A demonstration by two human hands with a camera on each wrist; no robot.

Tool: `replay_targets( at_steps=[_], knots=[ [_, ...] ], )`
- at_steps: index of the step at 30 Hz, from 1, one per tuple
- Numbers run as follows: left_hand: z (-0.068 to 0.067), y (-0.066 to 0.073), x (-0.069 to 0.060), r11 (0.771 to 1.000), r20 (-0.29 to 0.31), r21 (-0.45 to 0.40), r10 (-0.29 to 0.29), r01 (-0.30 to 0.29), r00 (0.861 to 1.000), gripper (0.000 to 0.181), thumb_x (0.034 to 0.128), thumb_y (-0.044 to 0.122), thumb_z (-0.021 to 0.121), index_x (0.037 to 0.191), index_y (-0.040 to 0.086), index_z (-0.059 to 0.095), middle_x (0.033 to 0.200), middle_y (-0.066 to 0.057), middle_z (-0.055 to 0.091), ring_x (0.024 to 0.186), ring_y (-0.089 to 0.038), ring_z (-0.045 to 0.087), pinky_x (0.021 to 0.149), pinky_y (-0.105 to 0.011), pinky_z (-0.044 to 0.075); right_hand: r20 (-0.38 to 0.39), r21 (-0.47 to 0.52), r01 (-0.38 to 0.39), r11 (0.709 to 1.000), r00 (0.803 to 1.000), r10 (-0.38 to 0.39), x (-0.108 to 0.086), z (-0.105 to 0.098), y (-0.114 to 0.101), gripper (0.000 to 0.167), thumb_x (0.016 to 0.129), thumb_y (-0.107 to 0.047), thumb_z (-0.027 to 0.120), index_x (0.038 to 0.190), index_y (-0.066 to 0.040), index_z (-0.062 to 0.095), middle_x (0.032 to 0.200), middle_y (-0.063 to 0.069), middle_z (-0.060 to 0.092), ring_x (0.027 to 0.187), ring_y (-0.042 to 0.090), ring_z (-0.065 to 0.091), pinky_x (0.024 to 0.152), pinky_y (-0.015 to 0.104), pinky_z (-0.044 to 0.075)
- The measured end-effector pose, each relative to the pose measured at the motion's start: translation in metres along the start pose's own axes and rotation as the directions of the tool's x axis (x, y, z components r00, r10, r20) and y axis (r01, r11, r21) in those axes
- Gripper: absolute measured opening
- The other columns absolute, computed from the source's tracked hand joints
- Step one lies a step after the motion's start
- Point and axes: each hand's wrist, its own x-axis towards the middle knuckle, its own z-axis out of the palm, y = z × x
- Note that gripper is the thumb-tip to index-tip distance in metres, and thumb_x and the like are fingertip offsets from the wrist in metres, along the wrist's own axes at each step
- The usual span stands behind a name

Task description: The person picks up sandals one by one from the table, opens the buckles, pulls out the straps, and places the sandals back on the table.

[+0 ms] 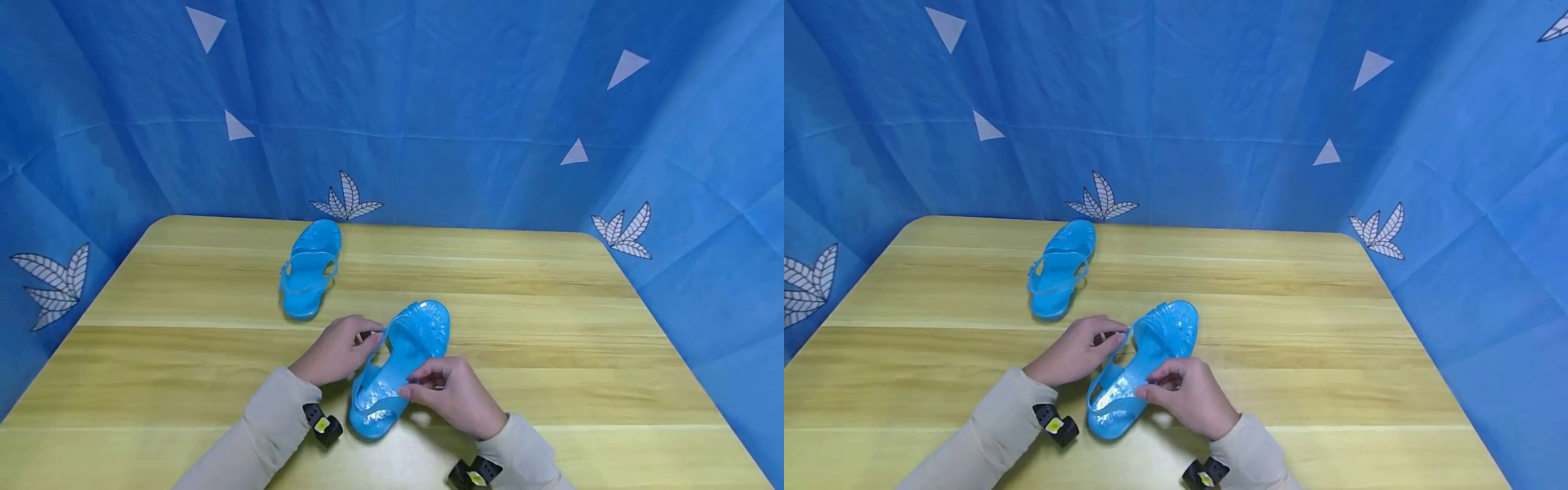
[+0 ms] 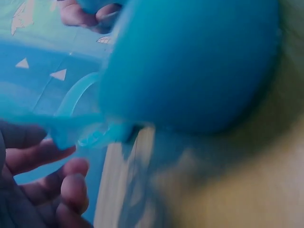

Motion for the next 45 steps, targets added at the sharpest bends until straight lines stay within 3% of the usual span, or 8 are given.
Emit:
replay_targets(
  at_steps=[5, 11, 18, 22, 29, 34, 41, 45],
  knots=[
    [-0.006, -0.005, -0.009, 0.994, 0.094, -0.109, -0.021, 0.032, 0.995, 0.027, 0.0986, 0.022, 0.049, 0.119, 0.011, 0.064, 0.095, -0.002, 0.062, 0.056, -0.015, 0.057, 0.054, -0.028, 0.050, -0.011, 0.006, -0.027, 1.000, 1.000, 0.027, 0.001, 0.002, 0.000, 0.019, 0.080, -0.020, 0.074, 0.086, -0.003, 0.069, 0.079, 0.007, 0.067, 0.067, 0.006, 0.061, 0.062, 0.025, 0.053],
    [-0.009, -0.007, -0.021, 0.988, 0.172, -0.152, -0.007, 0.034, 0.985, 0.034, 0.0992, 0.031, 0.047, 0.121, 0.009, 0.062, 0.084, 0.002, 0.059, 0.064, -0.016, 0.058, 0.058, -0.028, 0.051, -0.043, -0.021, -0.068, 0.997, 0.997, 0.067, -0.001, 0.006, 0.000, 0.021, 0.082, -0.023, 0.073, 0.089, -0.003, 0.068, 0.082, 0.006, 0.067, 0.070, 0.007, 0.062, 0.063, 0.023, 0.052],
    [-0.008, -0.009, -0.034, 0.962, 0.223, -0.254, -0.045, 0.102, 0.974, 0.030, 0.0986, 0.029, 0.049, 0.111, 0.006, 0.065, 0.081, -0.002, 0.061, 0.065, -0.014, 0.059, 0.059, -0.030, 0.053, -0.061, -0.213, -0.118, 0.970, 0.992, 0.107, -0.007, 0.009, 0.000, 0.028, 0.088, -0.034, 0.065, 0.091, -0.006, 0.066, 0.069, -0.005, 0.060, 0.058, 0.005, 0.052, 0.048, 0.022, 0.045],
    [-0.006, -0.006, -0.037, 0.943, 0.221, -0.307, -0.063, 0.131, 0.973, 0.031, 0.0983, 0.028, 0.049, 0.109, 0.004, 0.066, 0.080, -0.003, 0.061, 0.063, -0.014, 0.059, 0.058, -0.029, 0.054, -0.059, -0.251, -0.114, 0.961, 0.993, 0.103, -0.011, 0.010, 0.000, 0.029, 0.089, -0.035, 0.063, 0.094, -0.007, 0.065, 0.070, -0.007, 0.060, 0.059, 0.004, 0.053, 0.050, 0.022, 0.045],
    [0.002, -0.002, -0.038, 0.877, 0.211, -0.426, -0.142, 0.222, 0.967, 0.033, 0.0957, 0.029, 0.054, 0.104, -0.001, 0.064, 0.080, -0.007, 0.061, 0.062, -0.015, 0.058, 0.058, -0.031, 0.053, -0.046, -0.242, -0.062, 0.968, 0.998, 0.052, -0.016, 0.013, 0.001, 0.034, 0.090, -0.034, 0.063, 0.103, -0.004, 0.064, 0.086, 0.001, 0.065, 0.073, 0.007, 0.061, 0.064, 0.023, 0.050],
    [0.009, 0.001, -0.029, 0.834, 0.170, -0.492, -0.189, 0.249, 0.967, 0.036, 0.0935, 0.029, 0.058, 0.108, -0.004, 0.061, 0.086, -0.010, 0.061, 0.067, -0.016, 0.059, 0.062, -0.032, 0.054, -0.050, -0.222, -0.039, 0.974, 0.998, 0.029, -0.011, 0.008, 0.003, 0.042, 0.089, -0.029, 0.065, 0.119, 0.001, 0.058, 0.098, 0.008, 0.059, 0.086, 0.016, 0.063, 0.075, 0.027, 0.051],
    [0.021, 0.005, -0.012, 0.720, 0.095, -0.643, -0.265, 0.262, 0.960, 0.035, 0.0933, 0.023, 0.058, 0.111, -0.008, 0.060, 0.088, -0.011, 0.063, 0.069, -0.014, 0.061, 0.066, -0.033, 0.056, -0.035, -0.121, -0.062, 0.991, 0.998, 0.058, 0.012, -0.004, 0.011, 0.050, 0.090, -0.023, 0.064, 0.130, 0.004, 0.048, 0.116, 0.017, 0.057, 0.100, 0.026, 0.062, 0.084, 0.038, 0.052],
    [0.029, 0.005, 0.002, 0.687, 0.043, -0.685, -0.296, 0.244, 0.954, 0.032, 0.0935, 0.020, 0.058, 0.107, -0.009, 0.061, 0.085, -0.009, 0.062, 0.065, -0.012, 0.062, 0.066, -0.032, 0.056, -0.047, -0.053, -0.098, 0.994, 0.994, 0.095, 0.028, -0.013, 0.016, 0.050, 0.090, -0.019, 0.064, 0.131, 0.004, 0.046, 0.120, 0.017, 0.058, 0.104, 0.029, 0.061, 0.087, 0.041, 0.051]
  ],
)
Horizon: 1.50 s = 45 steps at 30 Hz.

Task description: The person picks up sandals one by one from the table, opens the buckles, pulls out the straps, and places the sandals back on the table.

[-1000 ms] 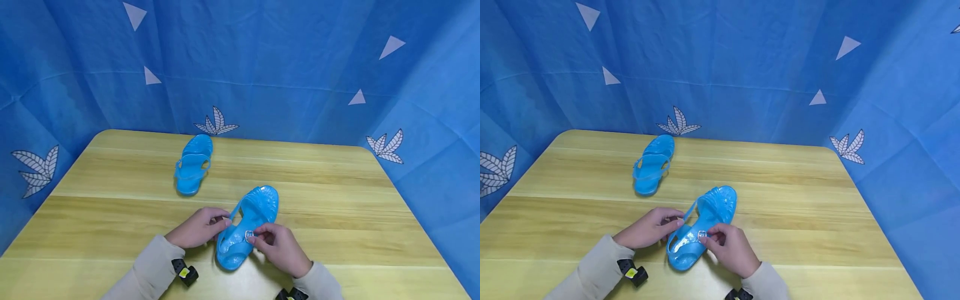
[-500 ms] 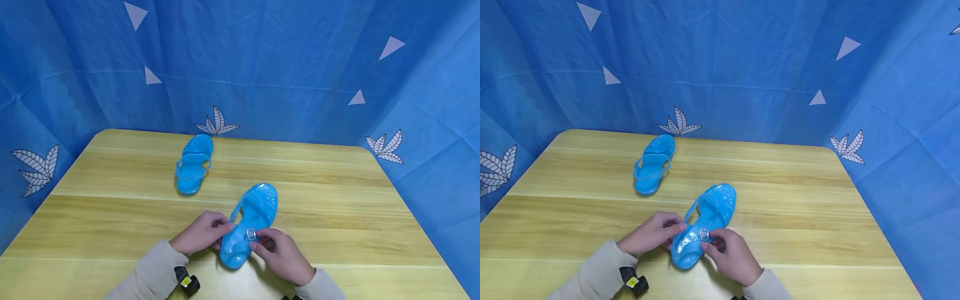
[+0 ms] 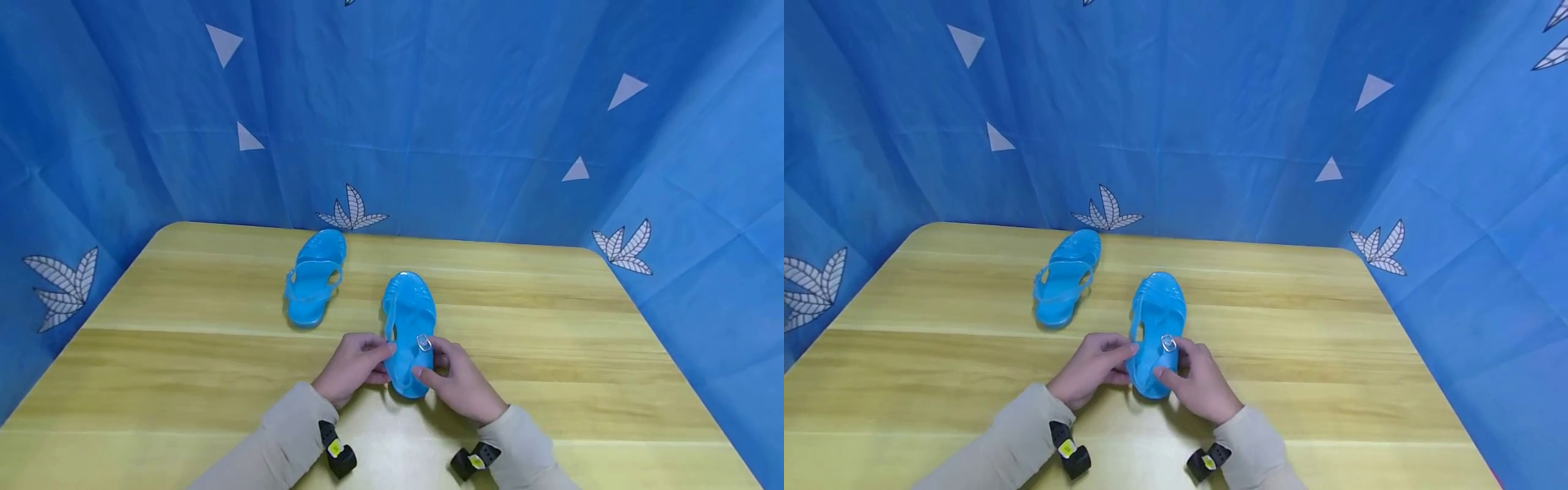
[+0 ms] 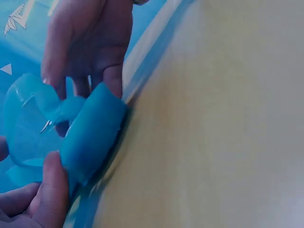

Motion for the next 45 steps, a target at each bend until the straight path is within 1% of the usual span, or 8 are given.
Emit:
replay_targets(
  at_steps=[7, 13, 21, 26, 31, 37, 41, 45],
  knots=[
    [0.002, -0.005, 0.026, 1.000, -0.092, -0.024, -0.020, 0.018, 0.996, 0.029, 0.0936, 0.019, 0.057, 0.107, -0.006, 0.064, 0.077, -0.006, 0.060, 0.064, -0.013, 0.061, 0.067, -0.032, 0.056, -0.057, 0.055, -0.114, 0.992, 0.991, 0.117, 0.028, -0.003, 0.007, 0.048, 0.089, -0.013, 0.064, 0.132, 0.001, 0.047, 0.122, 0.015, 0.057, 0.107, 0.028, 0.059, 0.089, 0.043, 0.050],
    [-0.003, -0.004, 0.047, 0.999, -0.141, -0.028, -0.027, 0.023, 0.990, 0.029, 0.0935, 0.021, 0.057, 0.102, -0.005, 0.066, 0.074, -0.006, 0.056, 0.066, -0.015, 0.060, 0.068, -0.032, 0.056, -0.067, 0.047, -0.157, 0.986, 0.985, 0.160, 0.053, -0.005, 0.011, 0.048, 0.090, -0.011, 0.061, 0.134, 0.002, 0.045, 0.126, 0.019, 0.054, 0.111, 0.032, 0.057, 0.092, 0.044, 0.048],
    [-0.009, -0.001, 0.060, 0.998, -0.165, -0.020, -0.062, 0.059, 0.984, 0.031, 0.0948, 0.023, 0.055, 0.105, -0.006, 0.064, 0.077, -0.007, 0.054, 0.068, -0.015, 0.058, 0.069, -0.031, 0.056, -0.080, 0.061, -0.202, 0.977, 0.975, 0.207, 0.070, -0.003, 0.014, 0.054, 0.091, -0.013, 0.060, 0.139, 0.002, 0.039, 0.132, 0.021, 0.049, 0.118, 0.035, 0.053, 0.096, 0.046, 0.045],
    [-0.017, 0.003, 0.045, 0.998, -0.154, -0.036, -0.054, 0.049, 0.987, 0.035, 0.0956, 0.024, 0.053, 0.115, -0.005, 0.059, 0.093, -0.013, 0.055, 0.073, -0.016, 0.057, 0.068, -0.029, 0.056, -0.080, 0.072, -0.172, 0.982, 0.981, 0.178, 0.062, -0.006, 0.013, 0.057, 0.093, -0.017, 0.058, 0.142, 0.001, 0.034, 0.134, 0.023, 0.045, 0.122, 0.038, 0.049, 0.098, 0.047, 0.043],
    [-0.039, 0.015, 0.019, 0.995, -0.167, -0.054, 0.079, -0.090, 0.983, 0.037, 0.0955, 0.017, 0.052, 0.125, -0.006, 0.053, 0.105, -0.017, 0.058, 0.077, -0.017, 0.061, 0.067, -0.027, 0.055, -0.138, -0.028, -0.127, 0.991, 0.983, 0.123, 0.049, -0.014, 0.005, 0.058, 0.093, -0.021, 0.058, 0.144, -0.004, 0.033, 0.139, 0.021, 0.036, 0.129, 0.039, 0.038, 0.102, 0.052, 0.038],
    [-0.074, 0.035, -0.002, 0.951, -0.252, -0.157, 0.221, -0.265, 0.942, 0.032, 0.0963, 0.013, 0.050, 0.122, -0.006, 0.053, 0.096, -0.008, 0.060, 0.072, -0.013, 0.062, 0.062, -0.023, 0.053, -0.234, -0.143, -0.017, 0.990, 0.972, -0.017, 0.043, -0.020, -0.016, 0.052, 0.092, -0.020, 0.061, 0.138, -0.004, 0.043, 0.135, 0.018, 0.038, 0.126, 0.038, 0.035, 0.101, 0.055, 0.034],
    [-0.092, 0.045, -0.011, 0.931, -0.314, -0.205, 0.232, -0.304, 0.921, 0.028, 0.0981, 0.012, 0.047, 0.120, -0.004, 0.053, 0.091, -0.003, 0.061, 0.067, -0.011, 0.059, 0.059, -0.020, 0.051, -0.233, -0.173, 0.057, 0.983, 0.968, -0.097, 0.045, -0.017, -0.032, 0.049, 0.091, -0.019, 0.062, 0.135, -0.003, 0.046, 0.133, 0.017, 0.041, 0.125, 0.037, 0.037, 0.101, 0.055, 0.034],
    [-0.104, 0.050, -0.011, 0.928, -0.341, -0.211, 0.226, -0.308, 0.913, 0.025, 0.0986, 0.013, 0.047, 0.117, -0.001, 0.054, 0.089, -0.001, 0.061, 0.066, -0.010, 0.057, 0.057, -0.019, 0.048, -0.222, -0.195, 0.096, 0.976, 0.965, -0.139, 0.053, -0.012, -0.042, 0.048, 0.091, -0.019, 0.061, 0.134, -0.004, 0.047, 0.133, 0.016, 0.041, 0.124, 0.036, 0.040, 0.099, 0.055, 0.036]
  ],
)
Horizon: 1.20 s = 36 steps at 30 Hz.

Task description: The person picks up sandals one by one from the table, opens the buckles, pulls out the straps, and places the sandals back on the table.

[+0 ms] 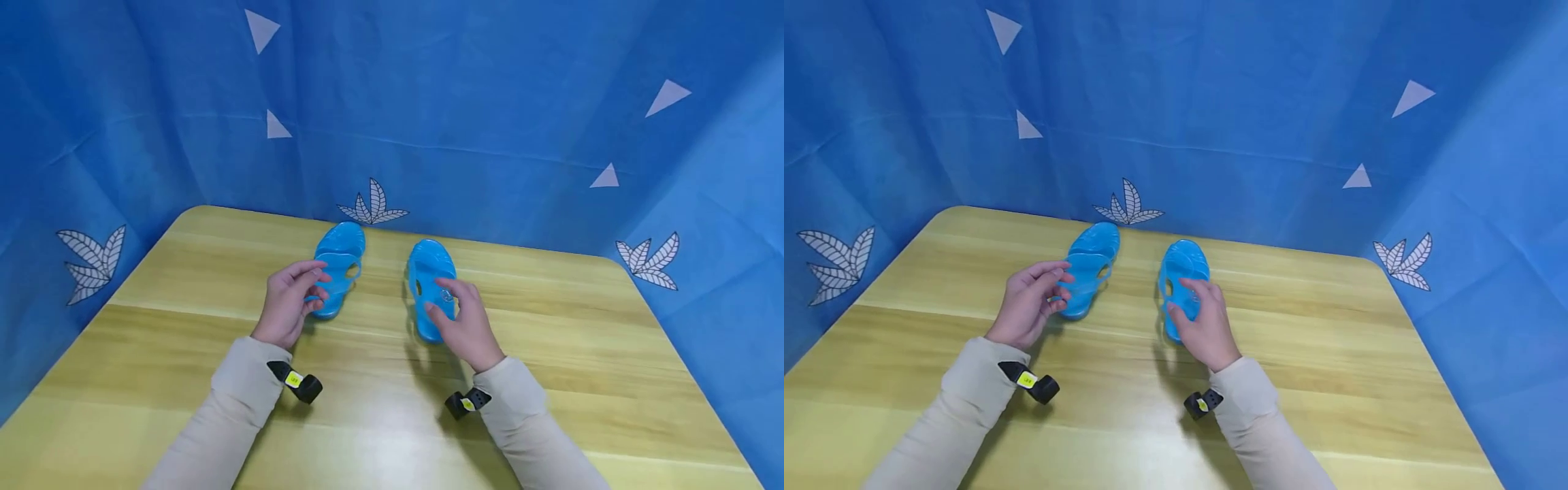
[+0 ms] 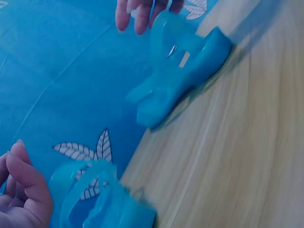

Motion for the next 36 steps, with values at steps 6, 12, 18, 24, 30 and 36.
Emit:
replay_targets(
  at_steps=[6, 12, 18, 24, 30, 36],
  knots=[
    [-0.012, 0.002, 0.010, 0.998, -0.052, 0.060, -0.005, 0.008, 0.999, 0.028, 0.0980, 0.014, 0.048, 0.120, -0.002, 0.054, 0.090, 0.000, 0.061, 0.065, -0.009, 0.057, 0.057, -0.018, 0.046, 0.051, 0.013, 0.047, 0.999, 0.998, -0.048, 0.021, 0.014, -0.016, 0.047, 0.092, -0.020, 0.060, 0.134, -0.004, 0.048, 0.135, 0.016, 0.039, 0.124, 0.038, 0.039, 0.099, 0.055, 0.037],
    [-0.025, -0.006, 0.022, 0.984, -0.089, 0.176, -0.026, 0.041, 0.996, 0.032, 0.0976, 0.014, 0.049, 0.125, -0.003, 0.053, 0.094, -0.003, 0.060, 0.064, -0.008, 0.057, 0.057, -0.018, 0.045, 0.113, -0.003, 0.040, 0.999, 0.993, -0.039, 0.038, 0.032, -0.031, 0.043, 0.093, -0.023, 0.059, 0.133, -0.010, 0.050, 0.133, 0.014, 0.042, 0.123, 0.036, 0.041, 0.096, 0.051, 0.039],
    [-0.035, -0.015, 0.034, 0.961, -0.148, 0.267, -0.030, 0.070, 0.988, 0.029, 0.0953, 0.012, 0.052, 0.120, 0.000, 0.058, 0.100, -0.006, 0.058, 0.070, -0.011, 0.057, 0.061, -0.023, 0.046, 0.160, -0.026, 0.045, 0.999, 0.986, -0.041, 0.051, 0.052, -0.040, 0.044, 0.091, -0.022, 0.061, 0.132, -0.009, 0.052, 0.133, 0.013, 0.045, 0.121, 0.036, 0.044, 0.096, 0.048, 0.041],
    [-0.037, -0.016, 0.039, 0.950, -0.174, 0.300, -0.028, 0.080, 0.984, 0.029, 0.0952, 0.013, 0.053, 0.120, 0.000, 0.059, 0.109, -0.014, 0.057, 0.075, -0.016, 0.056, 0.060, -0.025, 0.045, 0.195, -0.039, 0.033, 0.999, 0.980, -0.025, 0.064, 0.066, -0.044, 0.044, 0.091, -0.022, 0.062, 0.132, -0.006, 0.052, 0.130, 0.015, 0.047, 0.119, 0.035, 0.046, 0.096, 0.049, 0.041],
    [-0.036, -0.016, 0.044, 0.929, -0.167, 0.366, 0.005, 0.057, 0.986, 0.031, 0.0951, 0.015, 0.053, 0.121, -0.001, 0.057, 0.109, -0.013, 0.053, 0.089, -0.025, 0.055, 0.077, -0.036, 0.048, 0.234, -0.055, -0.034, 0.998, 0.971, 0.046, 0.078, 0.079, -0.046, 0.047, 0.092, -0.023, 0.060, 0.136, -0.011, 0.048, 0.135, 0.012, 0.045, 0.123, 0.034, 0.044, 0.097, 0.048, 0.041],
    [-0.035, -0.018, 0.049, 0.911, -0.161, 0.408, 0.009, 0.058, 0.987, 0.033, 0.0939, 0.015, 0.056, 0.122, -0.002, 0.057, 0.113, -0.015, 0.053, 0.099, -0.026, 0.051, 0.086, -0.038, 0.047, 0.292, -0.045, -0.103, 0.994, 0.950, 0.112, 0.090, 0.094, -0.047, 0.057, 0.093, -0.025, 0.058, 0.144, -0.013, 0.036, 0.146, 0.012, 0.037, 0.131, 0.034, 0.039, 0.100, 0.048, 0.040]
  ],
)
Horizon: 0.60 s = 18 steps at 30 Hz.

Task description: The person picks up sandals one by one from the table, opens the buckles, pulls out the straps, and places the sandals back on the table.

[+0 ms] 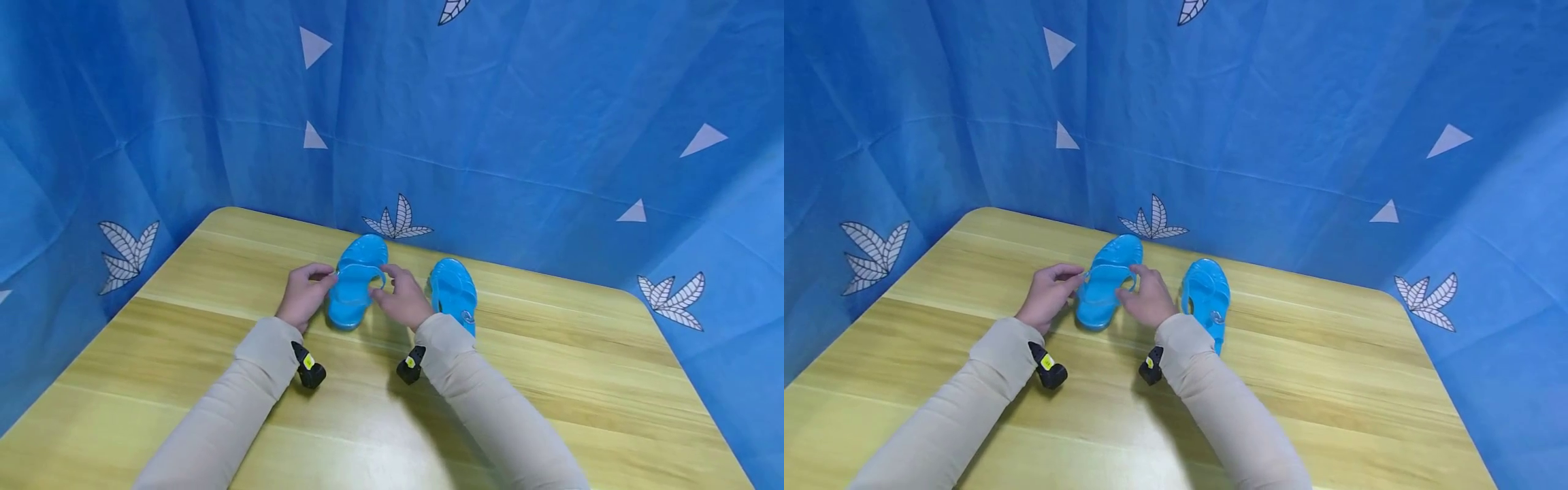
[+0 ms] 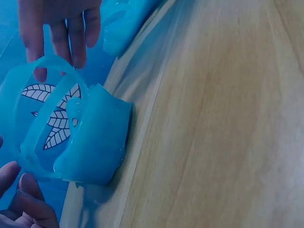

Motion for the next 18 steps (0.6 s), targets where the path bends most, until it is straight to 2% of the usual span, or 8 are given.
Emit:
replay_targets(
  at_steps=[4, 9, 13, 18],
  knots=[
    [0.001, 0.000, 0.002, 1.000, -0.010, 0.012, 0.002, -0.002, 1.000, 0.034, 0.0931, 0.017, 0.057, 0.121, -0.002, 0.057, 0.113, -0.015, 0.053, 0.101, -0.025, 0.050, 0.084, -0.034, 0.045, 0.014, 0.006, -0.024, 1.000, 1.000, 0.024, 0.008, 0.006, -0.001, 0.062, 0.093, -0.027, 0.058, 0.147, -0.014, 0.032, 0.148, 0.009, 0.035, 0.131, 0.031, 0.039, 0.101, 0.047, 0.040],
    [0.002, -0.003, 0.004, 1.000, 0.003, 0.004, 0.002, -0.002, 1.000, 0.034, 0.0938, 0.016, 0.056, 0.123, -0.002, 0.056, 0.117, -0.016, 0.053, 0.110, -0.027, 0.048, 0.091, -0.037, 0.042, 0.020, -0.015, -0.037, 0.999, 0.999, 0.037, 0.013, 0.010, -0.003, 0.063, 0.093, -0.031, 0.057, 0.148, -0.017, 0.029, 0.149, 0.008, 0.036, 0.131, 0.031, 0.041, 0.102, 0.048, 0.039],
    [0.002, -0.006, 0.003, 0.999, 0.023, -0.013, -0.031, 0.032, 0.999, 0.035, 0.0949, 0.018, 0.055, 0.126, 0.001, 0.055, 0.121, -0.014, 0.051, 0.112, -0.026, 0.047, 0.091, -0.037, 0.042, 0.030, 0.026, -0.033, 0.999, 0.999, 0.032, 0.014, 0.012, -0.003, 0.066, 0.092, -0.028, 0.058, 0.149, -0.015, 0.026, 0.149, 0.010, 0.035, 0.130, 0.032, 0.041, 0.102, 0.048, 0.038],
    [0.003, -0.010, 0.001, 0.998, 0.026, -0.033, -0.053, 0.054, 0.998, 0.035, 0.0954, 0.018, 0.054, 0.128, 0.005, 0.054, 0.123, -0.012, 0.050, 0.113, -0.025, 0.046, 0.091, -0.036, 0.043, 0.034, 0.085, -0.025, 0.996, 0.999, 0.022, 0.012, 0.012, -0.002, 0.065, 0.092, -0.025, 0.059, 0.148, -0.013, 0.028, 0.144, 0.013, 0.041, 0.120, 0.031, 0.050, 0.096, 0.046, 0.044]
  ],
)
